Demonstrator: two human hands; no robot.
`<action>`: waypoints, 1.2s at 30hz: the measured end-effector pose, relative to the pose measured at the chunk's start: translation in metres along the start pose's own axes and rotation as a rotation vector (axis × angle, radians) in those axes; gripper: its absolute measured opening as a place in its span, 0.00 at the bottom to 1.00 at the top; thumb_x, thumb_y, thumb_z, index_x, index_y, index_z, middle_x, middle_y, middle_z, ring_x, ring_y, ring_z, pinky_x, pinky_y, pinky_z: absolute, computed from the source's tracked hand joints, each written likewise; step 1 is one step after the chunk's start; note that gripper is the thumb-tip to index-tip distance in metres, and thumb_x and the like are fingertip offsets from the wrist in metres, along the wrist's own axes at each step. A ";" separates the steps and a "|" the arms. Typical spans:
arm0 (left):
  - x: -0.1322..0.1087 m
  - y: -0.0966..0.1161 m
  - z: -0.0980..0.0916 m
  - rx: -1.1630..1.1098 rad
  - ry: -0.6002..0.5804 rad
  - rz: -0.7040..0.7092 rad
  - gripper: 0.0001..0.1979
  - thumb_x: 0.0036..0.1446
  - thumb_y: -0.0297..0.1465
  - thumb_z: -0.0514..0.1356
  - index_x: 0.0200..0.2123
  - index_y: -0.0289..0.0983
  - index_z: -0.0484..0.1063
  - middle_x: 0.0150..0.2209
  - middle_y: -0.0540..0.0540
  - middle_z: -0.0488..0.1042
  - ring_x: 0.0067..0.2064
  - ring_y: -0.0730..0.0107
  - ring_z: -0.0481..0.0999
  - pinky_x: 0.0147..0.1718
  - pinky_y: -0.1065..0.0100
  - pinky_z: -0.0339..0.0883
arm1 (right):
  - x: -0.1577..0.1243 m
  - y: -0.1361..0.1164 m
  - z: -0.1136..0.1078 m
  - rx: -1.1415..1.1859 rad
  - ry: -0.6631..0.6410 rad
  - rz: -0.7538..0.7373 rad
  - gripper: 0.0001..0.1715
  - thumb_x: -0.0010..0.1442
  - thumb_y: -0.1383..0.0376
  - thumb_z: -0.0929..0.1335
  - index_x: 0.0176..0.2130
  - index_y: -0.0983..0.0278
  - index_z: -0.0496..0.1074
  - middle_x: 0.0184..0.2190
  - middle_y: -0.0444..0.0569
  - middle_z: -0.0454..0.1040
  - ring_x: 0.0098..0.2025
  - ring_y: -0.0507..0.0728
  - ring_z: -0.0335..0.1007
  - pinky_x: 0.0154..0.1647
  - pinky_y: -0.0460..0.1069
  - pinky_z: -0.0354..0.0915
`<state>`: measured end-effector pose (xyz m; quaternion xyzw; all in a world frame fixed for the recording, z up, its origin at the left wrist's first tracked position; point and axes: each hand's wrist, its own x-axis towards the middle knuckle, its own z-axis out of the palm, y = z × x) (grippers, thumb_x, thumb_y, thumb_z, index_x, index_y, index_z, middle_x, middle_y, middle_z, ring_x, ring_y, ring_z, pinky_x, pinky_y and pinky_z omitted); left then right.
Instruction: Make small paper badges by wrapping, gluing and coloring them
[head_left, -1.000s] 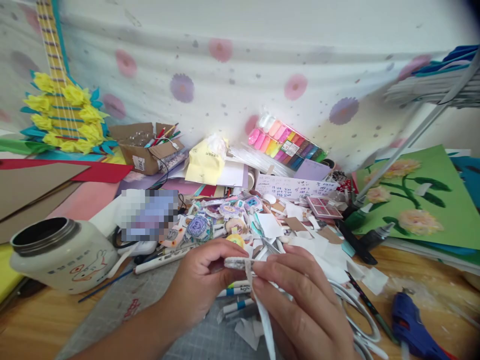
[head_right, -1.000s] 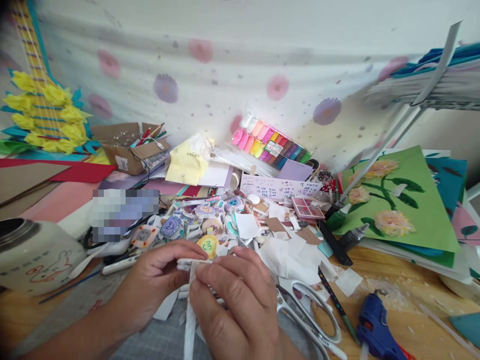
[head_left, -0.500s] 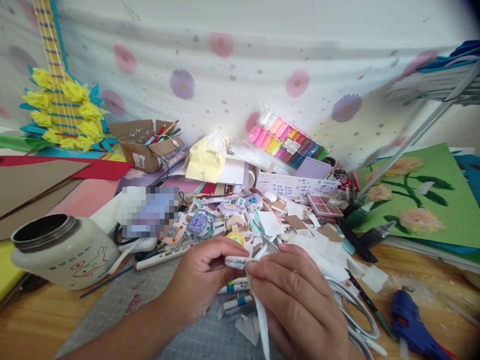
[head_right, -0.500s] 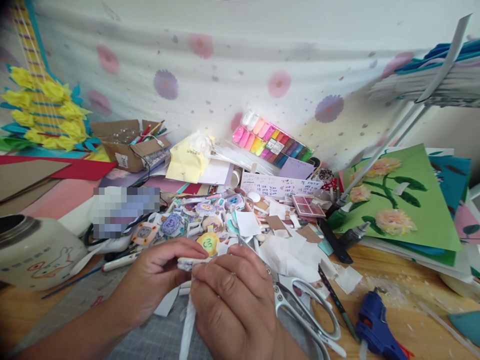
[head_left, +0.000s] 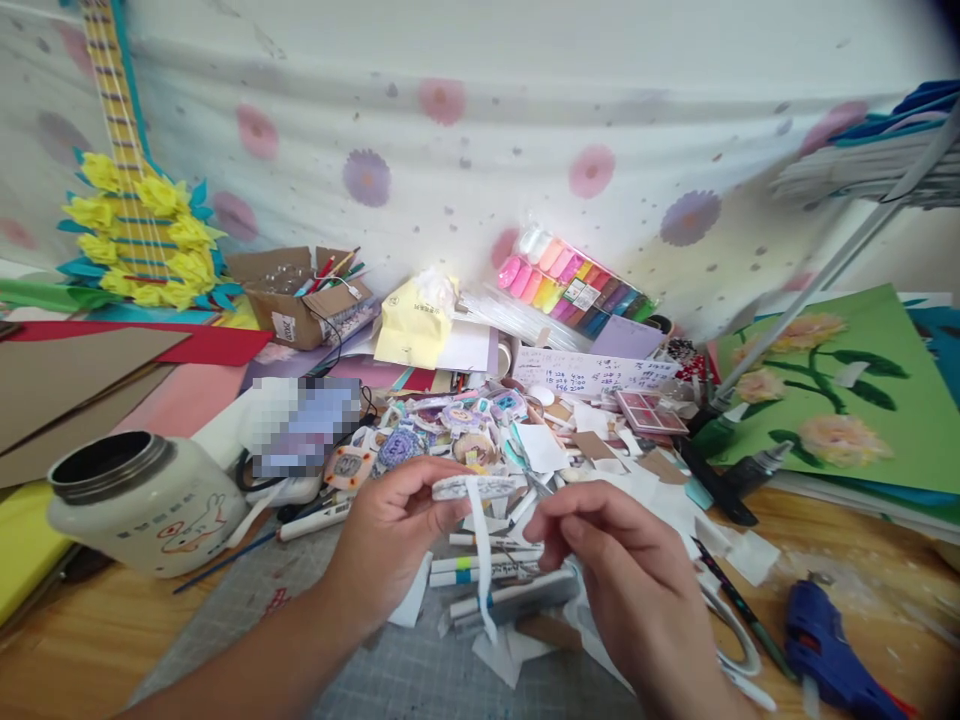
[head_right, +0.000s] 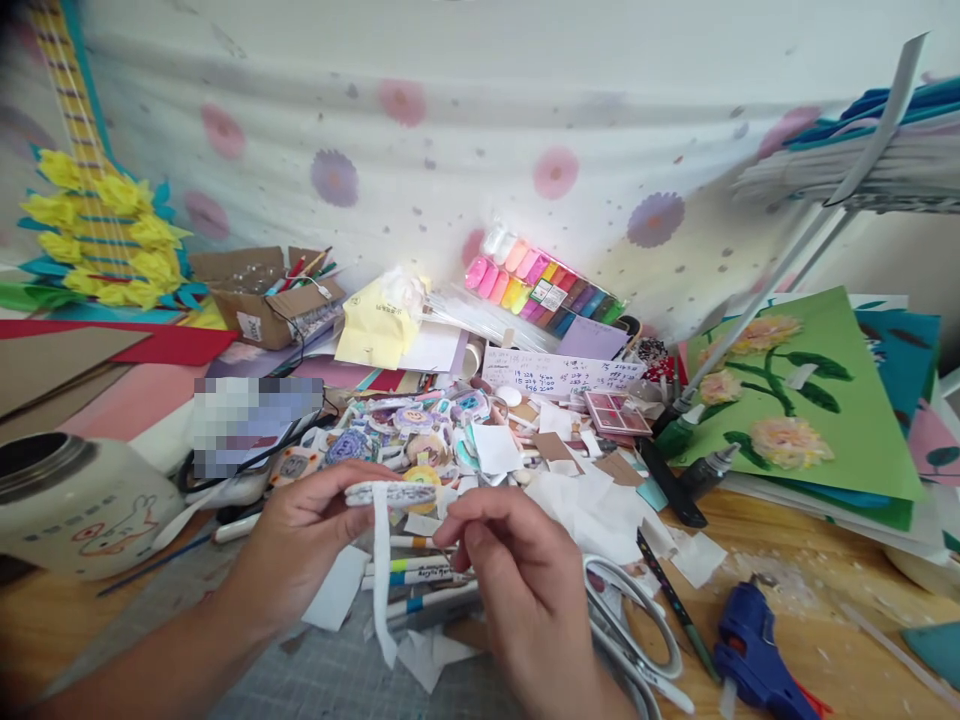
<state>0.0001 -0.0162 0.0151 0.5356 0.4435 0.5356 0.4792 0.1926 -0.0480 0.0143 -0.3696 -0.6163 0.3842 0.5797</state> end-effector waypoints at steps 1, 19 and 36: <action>0.000 0.000 -0.001 -0.002 0.019 0.001 0.05 0.46 0.29 0.67 0.30 0.40 0.80 0.32 0.51 0.80 0.34 0.69 0.77 0.34 0.74 0.69 | 0.001 0.002 0.001 0.085 -0.024 0.122 0.09 0.64 0.66 0.63 0.37 0.59 0.73 0.29 0.44 0.74 0.27 0.49 0.66 0.28 0.44 0.64; 0.001 -0.007 0.002 0.000 -0.046 -0.078 0.06 0.46 0.30 0.69 0.31 0.40 0.78 0.29 0.54 0.80 0.33 0.71 0.77 0.32 0.74 0.68 | 0.005 -0.001 0.014 0.274 -0.087 0.217 0.04 0.50 0.64 0.75 0.26 0.60 0.77 0.22 0.40 0.66 0.25 0.48 0.58 0.26 0.45 0.54; -0.005 -0.007 0.008 0.002 -0.100 -0.083 0.05 0.45 0.27 0.68 0.29 0.39 0.79 0.31 0.52 0.79 0.35 0.69 0.77 0.35 0.72 0.70 | 0.016 0.011 0.020 0.266 0.198 0.219 0.05 0.46 0.64 0.75 0.23 0.60 0.76 0.25 0.42 0.65 0.30 0.52 0.61 0.32 0.48 0.57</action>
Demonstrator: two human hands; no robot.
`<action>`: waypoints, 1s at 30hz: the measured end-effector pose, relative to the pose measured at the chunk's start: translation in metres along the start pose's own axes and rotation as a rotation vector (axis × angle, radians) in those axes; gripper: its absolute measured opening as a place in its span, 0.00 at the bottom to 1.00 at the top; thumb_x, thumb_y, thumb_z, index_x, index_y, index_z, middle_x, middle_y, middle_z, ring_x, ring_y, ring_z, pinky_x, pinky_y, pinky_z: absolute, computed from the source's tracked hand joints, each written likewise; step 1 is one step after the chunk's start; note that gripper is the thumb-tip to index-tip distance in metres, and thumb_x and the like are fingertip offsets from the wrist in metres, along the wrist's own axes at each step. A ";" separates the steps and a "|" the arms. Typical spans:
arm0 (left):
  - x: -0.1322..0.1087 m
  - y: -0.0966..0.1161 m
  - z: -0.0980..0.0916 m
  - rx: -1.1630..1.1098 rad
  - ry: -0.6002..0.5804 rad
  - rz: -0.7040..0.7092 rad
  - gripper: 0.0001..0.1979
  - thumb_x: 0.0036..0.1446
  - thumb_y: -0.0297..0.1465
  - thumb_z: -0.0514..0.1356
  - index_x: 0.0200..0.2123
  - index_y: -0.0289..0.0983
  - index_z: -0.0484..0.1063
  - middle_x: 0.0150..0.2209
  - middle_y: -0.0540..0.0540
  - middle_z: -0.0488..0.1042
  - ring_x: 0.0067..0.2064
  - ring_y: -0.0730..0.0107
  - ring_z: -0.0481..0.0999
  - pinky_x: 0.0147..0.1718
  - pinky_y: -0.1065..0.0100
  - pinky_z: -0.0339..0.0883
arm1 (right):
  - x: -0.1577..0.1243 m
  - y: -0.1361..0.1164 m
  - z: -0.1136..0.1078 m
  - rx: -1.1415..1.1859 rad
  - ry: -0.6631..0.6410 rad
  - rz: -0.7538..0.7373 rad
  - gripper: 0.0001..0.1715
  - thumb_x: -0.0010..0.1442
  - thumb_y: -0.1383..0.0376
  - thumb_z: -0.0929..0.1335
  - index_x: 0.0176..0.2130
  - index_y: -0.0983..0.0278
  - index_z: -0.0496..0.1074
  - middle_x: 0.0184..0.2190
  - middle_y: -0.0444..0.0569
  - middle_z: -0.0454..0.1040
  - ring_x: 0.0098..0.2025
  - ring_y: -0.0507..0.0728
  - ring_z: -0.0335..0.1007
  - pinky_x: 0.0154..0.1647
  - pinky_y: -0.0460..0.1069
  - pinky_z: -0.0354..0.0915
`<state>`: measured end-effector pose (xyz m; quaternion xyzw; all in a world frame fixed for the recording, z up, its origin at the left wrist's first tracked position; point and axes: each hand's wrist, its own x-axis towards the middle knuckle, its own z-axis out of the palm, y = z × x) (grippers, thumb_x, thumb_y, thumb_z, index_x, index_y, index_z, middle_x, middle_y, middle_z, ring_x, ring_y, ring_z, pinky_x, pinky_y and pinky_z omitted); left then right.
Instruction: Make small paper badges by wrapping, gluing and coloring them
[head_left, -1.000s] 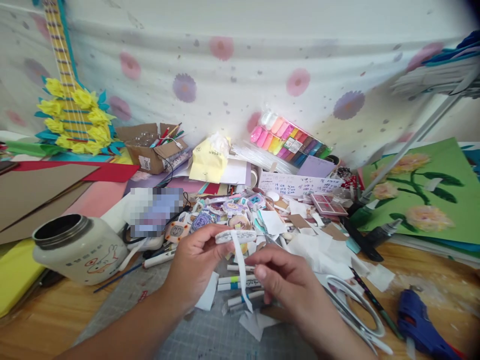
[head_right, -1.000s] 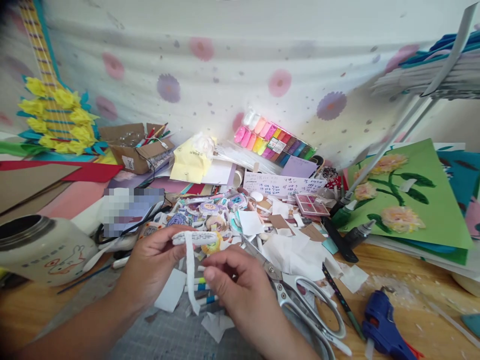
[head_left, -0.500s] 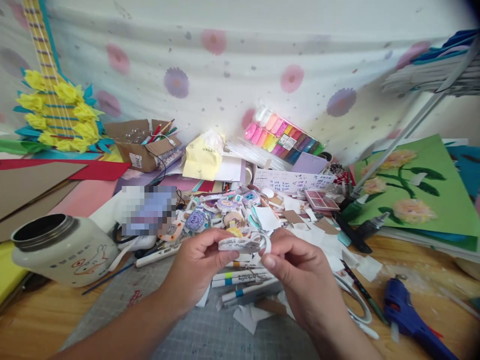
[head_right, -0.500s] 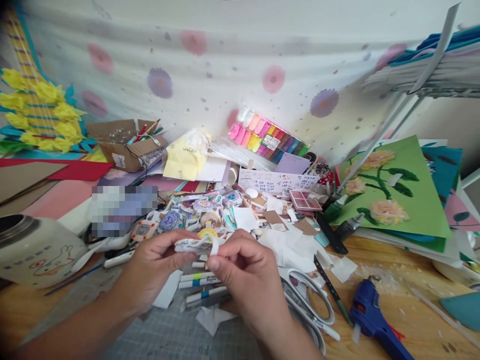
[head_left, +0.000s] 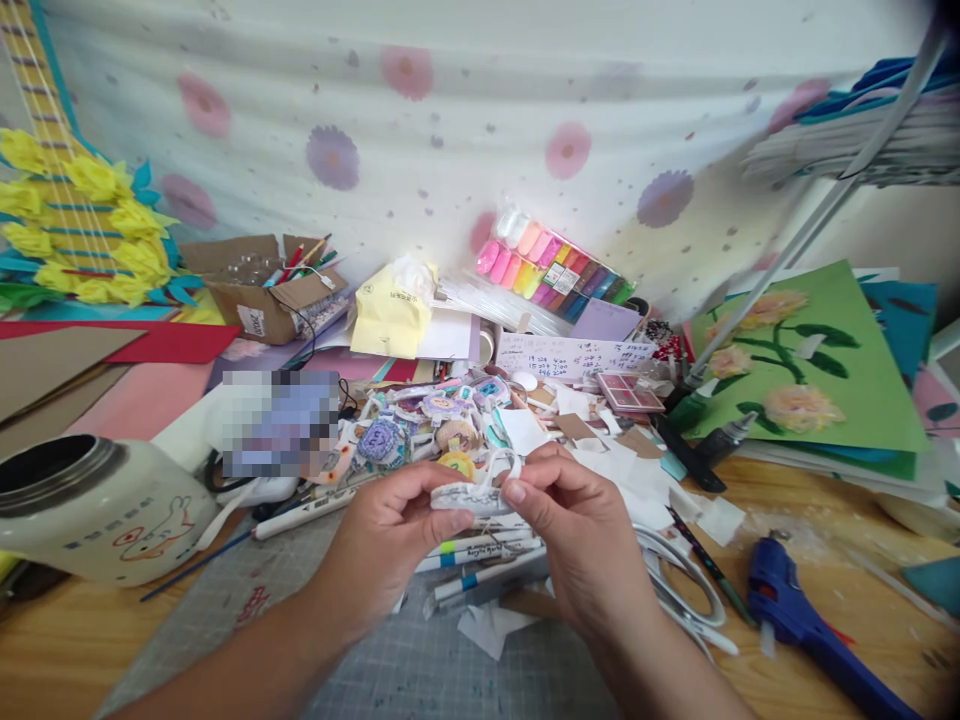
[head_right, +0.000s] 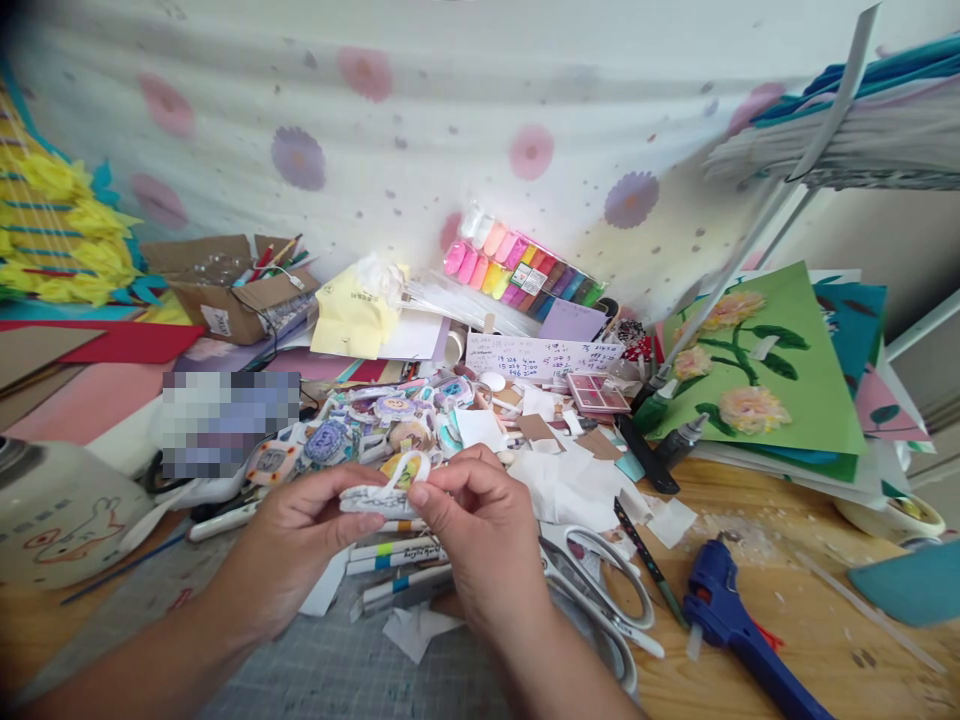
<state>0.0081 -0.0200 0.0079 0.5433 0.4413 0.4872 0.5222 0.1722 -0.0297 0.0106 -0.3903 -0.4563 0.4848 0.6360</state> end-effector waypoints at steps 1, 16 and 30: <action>0.000 0.000 0.000 -0.004 -0.003 0.003 0.05 0.45 0.27 0.68 0.29 0.40 0.79 0.31 0.53 0.79 0.35 0.70 0.77 0.35 0.72 0.70 | 0.000 0.001 0.000 -0.020 0.002 -0.003 0.06 0.47 0.64 0.75 0.23 0.60 0.75 0.25 0.41 0.65 0.30 0.52 0.61 0.32 0.48 0.57; -0.001 -0.004 -0.002 -0.160 -0.046 -0.080 0.07 0.44 0.30 0.69 0.31 0.39 0.79 0.28 0.53 0.78 0.32 0.71 0.75 0.34 0.71 0.69 | -0.001 -0.002 0.000 0.061 -0.037 0.136 0.11 0.45 0.60 0.76 0.28 0.62 0.75 0.24 0.41 0.67 0.26 0.50 0.58 0.28 0.45 0.56; 0.003 -0.002 -0.004 -0.228 0.056 -0.154 0.04 0.46 0.27 0.67 0.27 0.39 0.74 0.23 0.57 0.77 0.29 0.73 0.75 0.34 0.72 0.69 | -0.029 -0.071 -0.119 -0.328 0.402 -0.201 0.08 0.53 0.64 0.72 0.36 0.61 0.75 0.21 0.41 0.70 0.15 0.46 0.54 0.15 0.43 0.51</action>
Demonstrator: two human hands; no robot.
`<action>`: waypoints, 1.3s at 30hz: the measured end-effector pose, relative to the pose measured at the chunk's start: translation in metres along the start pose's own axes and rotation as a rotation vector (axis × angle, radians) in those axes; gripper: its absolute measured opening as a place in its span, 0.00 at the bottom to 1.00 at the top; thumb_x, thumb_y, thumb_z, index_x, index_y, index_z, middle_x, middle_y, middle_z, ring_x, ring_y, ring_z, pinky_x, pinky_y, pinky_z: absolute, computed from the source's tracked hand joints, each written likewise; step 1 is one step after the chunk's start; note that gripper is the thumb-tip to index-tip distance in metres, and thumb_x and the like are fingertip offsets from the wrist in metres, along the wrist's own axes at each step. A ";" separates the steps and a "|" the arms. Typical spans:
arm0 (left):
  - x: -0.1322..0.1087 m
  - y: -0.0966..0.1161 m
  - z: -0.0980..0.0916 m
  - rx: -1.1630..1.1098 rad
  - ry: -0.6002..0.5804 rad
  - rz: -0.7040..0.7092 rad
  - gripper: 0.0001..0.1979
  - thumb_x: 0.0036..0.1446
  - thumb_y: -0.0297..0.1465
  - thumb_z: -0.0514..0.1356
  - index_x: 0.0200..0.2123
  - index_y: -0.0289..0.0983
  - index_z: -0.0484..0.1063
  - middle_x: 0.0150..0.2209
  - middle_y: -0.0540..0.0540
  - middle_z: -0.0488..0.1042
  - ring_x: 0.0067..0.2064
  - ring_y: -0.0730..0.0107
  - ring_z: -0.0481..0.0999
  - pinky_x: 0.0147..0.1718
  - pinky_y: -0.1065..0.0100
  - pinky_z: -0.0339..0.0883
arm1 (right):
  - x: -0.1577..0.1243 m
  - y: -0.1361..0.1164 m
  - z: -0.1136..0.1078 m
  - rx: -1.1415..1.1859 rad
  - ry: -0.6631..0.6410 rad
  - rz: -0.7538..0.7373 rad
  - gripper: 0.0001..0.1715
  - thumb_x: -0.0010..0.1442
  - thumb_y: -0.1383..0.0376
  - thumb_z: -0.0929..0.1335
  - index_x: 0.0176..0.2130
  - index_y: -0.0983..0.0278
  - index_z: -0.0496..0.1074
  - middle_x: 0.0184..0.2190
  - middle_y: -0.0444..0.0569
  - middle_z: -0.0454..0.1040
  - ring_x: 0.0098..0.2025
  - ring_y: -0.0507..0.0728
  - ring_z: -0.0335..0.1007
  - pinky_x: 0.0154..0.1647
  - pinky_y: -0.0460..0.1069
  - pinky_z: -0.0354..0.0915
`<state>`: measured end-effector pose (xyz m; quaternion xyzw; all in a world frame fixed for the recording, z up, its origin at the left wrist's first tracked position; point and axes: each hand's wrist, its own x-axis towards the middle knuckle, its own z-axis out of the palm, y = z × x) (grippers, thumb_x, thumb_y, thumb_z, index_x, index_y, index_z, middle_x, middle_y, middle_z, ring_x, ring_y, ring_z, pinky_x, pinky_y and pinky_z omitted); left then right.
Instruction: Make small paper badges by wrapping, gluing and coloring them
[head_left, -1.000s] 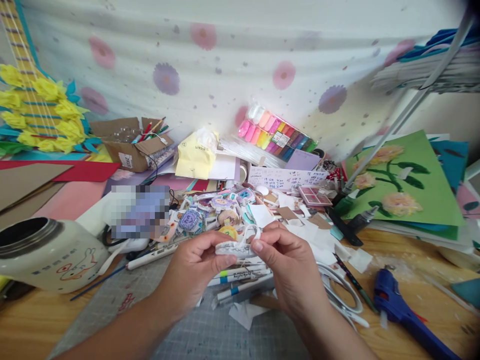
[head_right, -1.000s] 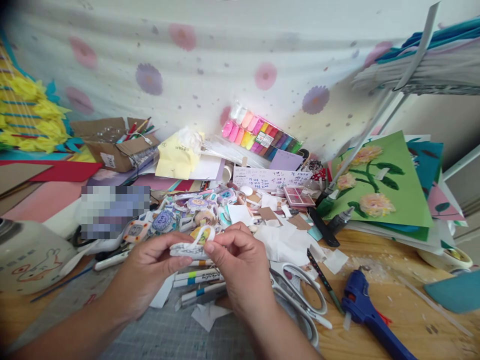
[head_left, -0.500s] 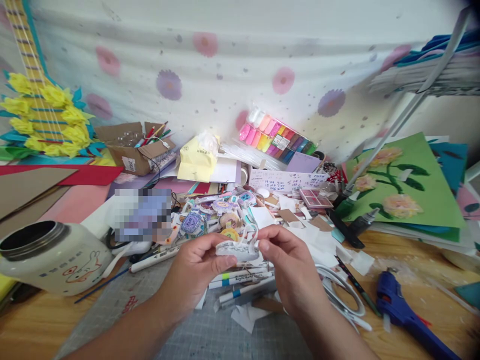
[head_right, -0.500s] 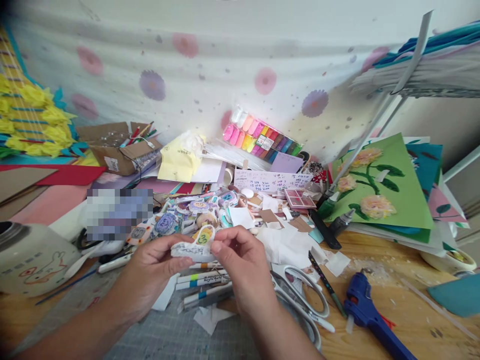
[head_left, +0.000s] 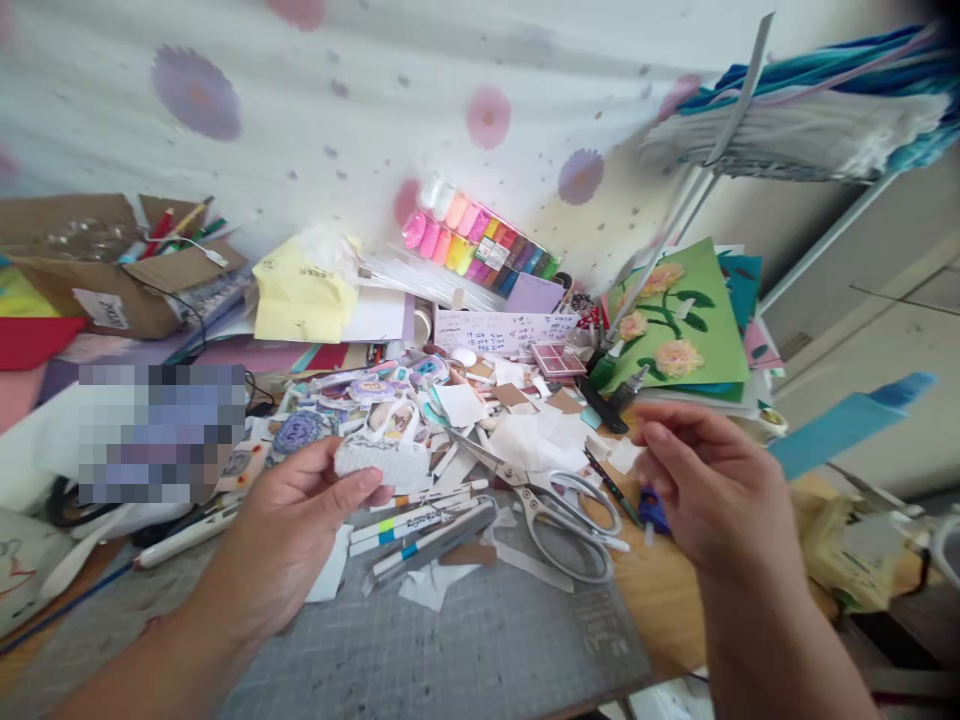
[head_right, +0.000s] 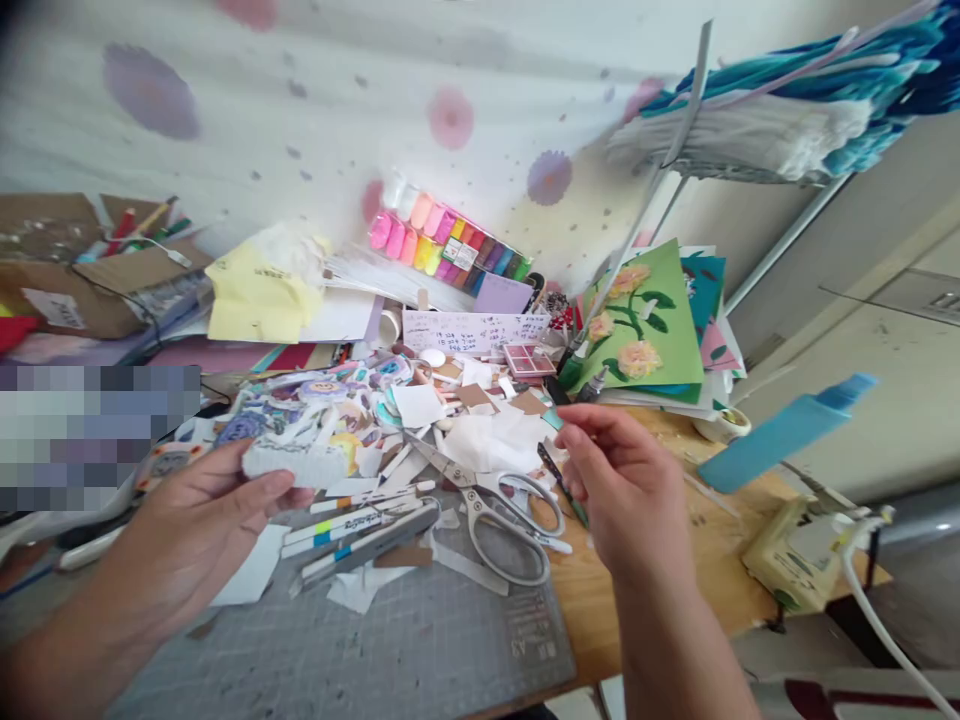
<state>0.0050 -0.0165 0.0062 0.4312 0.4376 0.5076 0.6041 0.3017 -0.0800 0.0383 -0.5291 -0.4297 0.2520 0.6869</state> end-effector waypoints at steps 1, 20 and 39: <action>0.000 0.001 0.001 -0.021 -0.007 0.005 0.04 0.47 0.26 0.67 0.26 0.38 0.74 0.24 0.57 0.76 0.29 0.74 0.75 0.34 0.72 0.69 | -0.006 0.001 -0.016 -0.127 -0.027 0.023 0.09 0.52 0.63 0.73 0.36 0.61 0.76 0.19 0.41 0.69 0.15 0.46 0.55 0.14 0.43 0.50; 0.003 0.010 0.002 -0.171 0.020 0.145 0.05 0.51 0.22 0.64 0.31 0.37 0.74 0.30 0.55 0.75 0.33 0.75 0.72 0.37 0.71 0.72 | -0.066 0.028 0.017 -1.031 -0.696 -0.374 0.10 0.57 0.74 0.64 0.34 0.62 0.74 0.33 0.50 0.75 0.36 0.57 0.72 0.36 0.49 0.67; 0.010 -0.004 -0.004 -0.106 0.076 0.071 0.09 0.40 0.27 0.71 0.27 0.35 0.76 0.27 0.53 0.77 0.32 0.71 0.74 0.31 0.71 0.77 | 0.027 0.023 -0.036 -1.526 -0.496 -0.036 0.11 0.58 0.69 0.65 0.29 0.64 0.76 0.28 0.51 0.78 0.32 0.59 0.74 0.30 0.49 0.61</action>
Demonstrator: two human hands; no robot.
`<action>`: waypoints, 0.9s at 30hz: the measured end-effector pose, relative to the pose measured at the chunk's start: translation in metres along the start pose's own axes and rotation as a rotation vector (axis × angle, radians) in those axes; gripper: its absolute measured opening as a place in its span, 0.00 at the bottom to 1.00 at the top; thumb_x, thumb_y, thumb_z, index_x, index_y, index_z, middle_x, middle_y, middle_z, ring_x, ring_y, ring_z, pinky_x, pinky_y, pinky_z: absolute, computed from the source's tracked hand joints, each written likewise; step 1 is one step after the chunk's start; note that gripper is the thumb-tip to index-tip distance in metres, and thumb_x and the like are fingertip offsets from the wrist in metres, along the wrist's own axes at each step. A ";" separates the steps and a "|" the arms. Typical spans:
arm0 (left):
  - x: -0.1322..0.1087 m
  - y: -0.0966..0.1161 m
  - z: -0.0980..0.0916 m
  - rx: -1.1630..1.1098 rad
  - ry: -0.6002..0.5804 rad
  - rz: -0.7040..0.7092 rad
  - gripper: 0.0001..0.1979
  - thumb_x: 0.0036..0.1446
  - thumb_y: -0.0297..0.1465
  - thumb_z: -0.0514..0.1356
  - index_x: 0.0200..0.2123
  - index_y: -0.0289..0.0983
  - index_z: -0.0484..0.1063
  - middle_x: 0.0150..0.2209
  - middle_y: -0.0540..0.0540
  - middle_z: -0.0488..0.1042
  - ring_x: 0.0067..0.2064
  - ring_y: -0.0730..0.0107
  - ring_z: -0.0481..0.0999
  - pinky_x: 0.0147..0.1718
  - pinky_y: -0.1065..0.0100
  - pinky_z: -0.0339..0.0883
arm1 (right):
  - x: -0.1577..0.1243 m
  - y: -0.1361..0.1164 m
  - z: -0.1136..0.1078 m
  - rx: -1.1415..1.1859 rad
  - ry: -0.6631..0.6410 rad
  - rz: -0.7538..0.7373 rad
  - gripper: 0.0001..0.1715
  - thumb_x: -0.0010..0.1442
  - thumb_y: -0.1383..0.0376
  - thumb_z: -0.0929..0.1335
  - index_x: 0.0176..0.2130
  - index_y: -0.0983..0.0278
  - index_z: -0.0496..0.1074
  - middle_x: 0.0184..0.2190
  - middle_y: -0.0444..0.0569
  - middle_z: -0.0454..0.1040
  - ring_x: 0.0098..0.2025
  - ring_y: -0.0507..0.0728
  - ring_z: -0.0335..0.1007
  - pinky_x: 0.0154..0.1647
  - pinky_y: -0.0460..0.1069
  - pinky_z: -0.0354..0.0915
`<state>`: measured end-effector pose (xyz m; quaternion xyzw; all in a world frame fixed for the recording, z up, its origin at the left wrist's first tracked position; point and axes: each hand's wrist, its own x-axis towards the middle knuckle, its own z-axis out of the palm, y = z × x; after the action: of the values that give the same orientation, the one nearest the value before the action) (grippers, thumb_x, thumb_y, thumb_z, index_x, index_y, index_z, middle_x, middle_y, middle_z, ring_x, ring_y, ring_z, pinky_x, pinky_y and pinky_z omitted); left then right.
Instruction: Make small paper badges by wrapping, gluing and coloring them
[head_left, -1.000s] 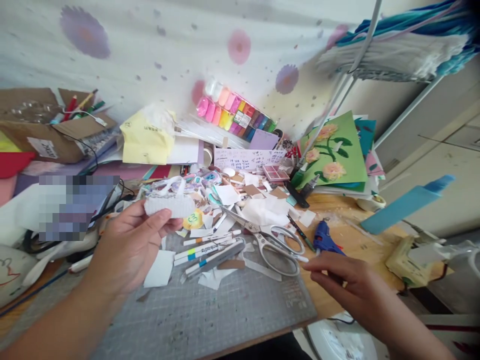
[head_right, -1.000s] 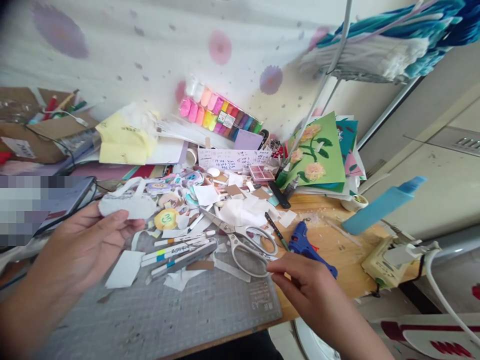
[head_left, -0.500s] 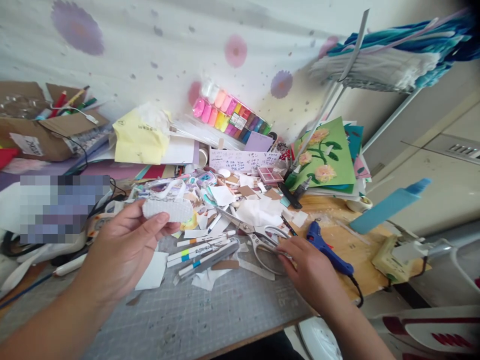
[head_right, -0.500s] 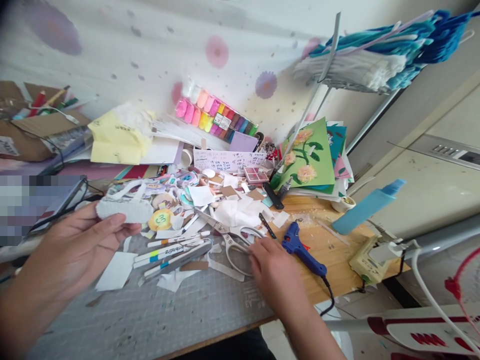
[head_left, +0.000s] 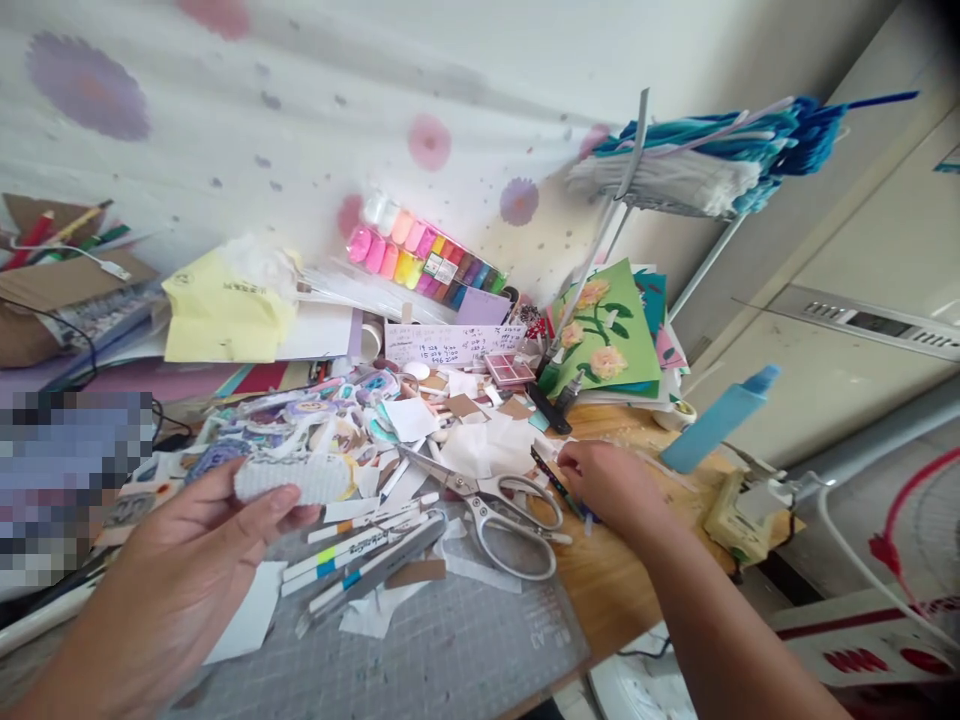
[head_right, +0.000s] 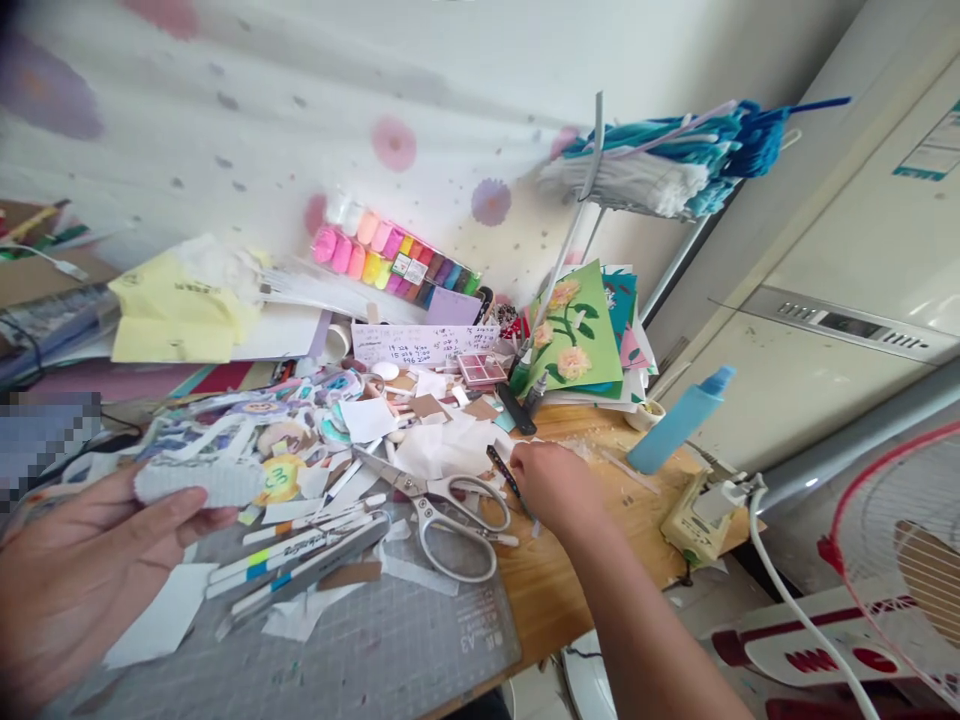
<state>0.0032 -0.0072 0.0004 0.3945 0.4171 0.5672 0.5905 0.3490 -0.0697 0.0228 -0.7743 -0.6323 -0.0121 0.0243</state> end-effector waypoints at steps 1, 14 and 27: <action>0.000 0.001 0.001 0.001 0.004 0.002 0.08 0.41 0.26 0.71 0.27 0.35 0.76 0.27 0.53 0.77 0.31 0.71 0.74 0.30 0.72 0.76 | 0.005 -0.004 -0.001 -0.003 -0.045 -0.012 0.10 0.58 0.68 0.65 0.29 0.64 0.76 0.28 0.50 0.78 0.32 0.58 0.73 0.31 0.49 0.62; -0.004 0.022 0.015 -0.070 0.124 0.130 0.09 0.47 0.16 0.62 0.29 0.35 0.75 0.29 0.56 0.80 0.34 0.74 0.74 0.34 0.70 0.72 | 0.007 -0.009 0.002 0.114 -0.157 -0.063 0.13 0.54 0.72 0.65 0.32 0.61 0.78 0.34 0.48 0.80 0.37 0.57 0.74 0.39 0.48 0.62; -0.031 -0.002 0.014 0.254 -0.334 -0.172 0.13 0.41 0.35 0.69 0.31 0.39 0.72 0.25 0.53 0.77 0.28 0.69 0.74 0.27 0.72 0.66 | 0.049 -0.056 -0.010 0.245 0.171 -0.138 0.15 0.58 0.59 0.63 0.36 0.60 0.78 0.23 0.45 0.77 0.23 0.55 0.69 0.24 0.46 0.57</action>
<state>0.0166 -0.0384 0.0041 0.5171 0.4138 0.3847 0.6430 0.3035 -0.0114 0.0359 -0.7164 -0.6763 -0.0024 0.1717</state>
